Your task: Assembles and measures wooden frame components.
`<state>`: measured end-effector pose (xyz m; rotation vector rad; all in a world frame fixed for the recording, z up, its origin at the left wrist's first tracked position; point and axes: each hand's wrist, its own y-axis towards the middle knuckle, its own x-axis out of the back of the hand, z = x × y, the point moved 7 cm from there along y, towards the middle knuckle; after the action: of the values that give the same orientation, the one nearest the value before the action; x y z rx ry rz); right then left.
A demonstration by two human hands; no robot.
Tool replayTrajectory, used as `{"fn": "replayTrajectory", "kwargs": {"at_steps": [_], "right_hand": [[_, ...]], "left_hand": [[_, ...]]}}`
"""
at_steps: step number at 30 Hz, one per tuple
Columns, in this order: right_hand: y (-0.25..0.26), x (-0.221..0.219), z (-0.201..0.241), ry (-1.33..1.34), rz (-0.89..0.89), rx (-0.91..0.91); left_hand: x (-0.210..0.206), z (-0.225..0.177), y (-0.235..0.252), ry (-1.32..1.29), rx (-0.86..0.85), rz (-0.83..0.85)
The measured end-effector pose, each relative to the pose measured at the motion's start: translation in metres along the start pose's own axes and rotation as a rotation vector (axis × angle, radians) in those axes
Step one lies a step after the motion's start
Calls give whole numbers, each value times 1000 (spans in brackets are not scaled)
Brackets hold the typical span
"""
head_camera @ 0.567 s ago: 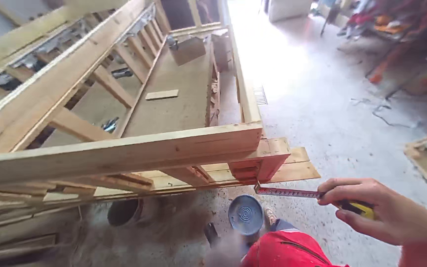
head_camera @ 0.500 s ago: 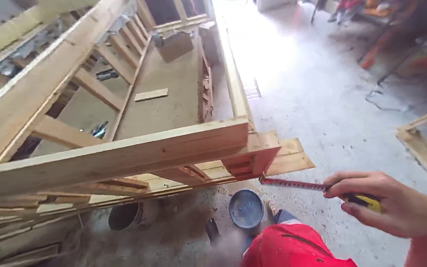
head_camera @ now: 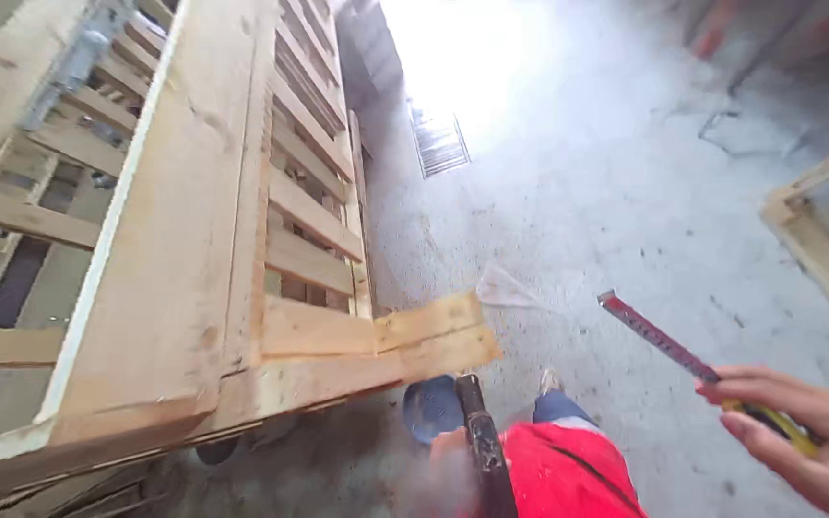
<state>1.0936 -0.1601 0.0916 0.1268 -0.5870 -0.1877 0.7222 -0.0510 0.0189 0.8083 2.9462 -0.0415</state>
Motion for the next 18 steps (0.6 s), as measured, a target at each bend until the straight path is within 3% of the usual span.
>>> {"fn": "replayTrajectory", "kwargs": {"at_steps": [4, 7, 10, 13, 18], "right_hand": [[43, 44, -50, -13, -52, -67], [93, 54, -55, 57, 0, -49], [163, 43, -78, 146, 137, 33], [246, 25, -110, 20, 257, 58], [398, 26, -158, -136, 381, 104]], "left_hand": [[-76, -41, 101, 219, -266, 51], [-96, -60, 157, 271, -208, -16], [-86, -57, 202, 89, -96, -77], [-55, -33, 236, -87, -89, -151], [-19, -18, 336, -72, -119, -444]]}}
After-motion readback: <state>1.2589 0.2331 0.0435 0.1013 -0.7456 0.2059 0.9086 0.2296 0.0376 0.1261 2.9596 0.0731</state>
